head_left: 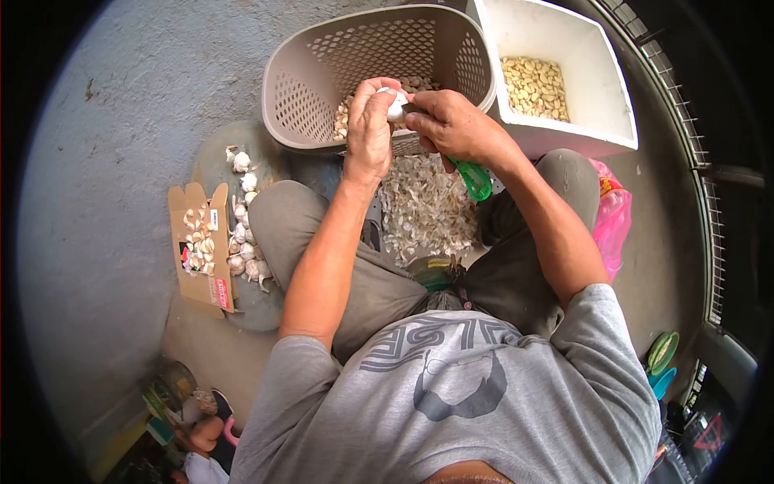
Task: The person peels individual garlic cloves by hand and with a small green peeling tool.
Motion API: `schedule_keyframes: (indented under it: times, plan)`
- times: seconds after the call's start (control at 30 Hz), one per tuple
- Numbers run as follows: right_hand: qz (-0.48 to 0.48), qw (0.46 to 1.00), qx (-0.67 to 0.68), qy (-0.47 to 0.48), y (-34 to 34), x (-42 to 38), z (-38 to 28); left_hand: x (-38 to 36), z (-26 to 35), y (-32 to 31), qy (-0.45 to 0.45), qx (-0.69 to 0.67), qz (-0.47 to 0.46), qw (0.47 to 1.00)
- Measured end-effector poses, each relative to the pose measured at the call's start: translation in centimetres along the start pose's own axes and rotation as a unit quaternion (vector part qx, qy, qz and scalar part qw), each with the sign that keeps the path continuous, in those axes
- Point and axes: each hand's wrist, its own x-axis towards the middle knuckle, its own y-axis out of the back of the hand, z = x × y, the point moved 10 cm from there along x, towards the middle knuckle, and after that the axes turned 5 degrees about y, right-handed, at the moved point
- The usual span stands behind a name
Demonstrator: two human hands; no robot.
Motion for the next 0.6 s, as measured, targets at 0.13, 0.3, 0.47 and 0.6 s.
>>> schedule_keyframes:
  times: [0.13, 0.3, 0.47, 0.6]
  plan:
    - [-0.016, 0.999, -0.027, 0.03, -0.6, -0.3, -0.8, -0.1, -0.3, 0.6, -0.006, -0.005, 0.003, 1.0]
    - [-0.006, 0.997, -0.065, 0.041, -0.8, -0.5, -0.9, -0.6, -0.5, 0.4, 0.012, -0.01, 0.017, 1.0]
    - [0.059, 0.99, -0.091, 0.094, 0.0, -1.0, -1.3, -0.3, 0.0, 0.2, 0.025, -0.05, 0.015, 0.998]
    - [0.128, 0.98, -0.108, 0.103, 2.2, -1.3, -2.4, 0.1, 0.3, 0.6, 0.011, -0.021, 0.018, 1.0]
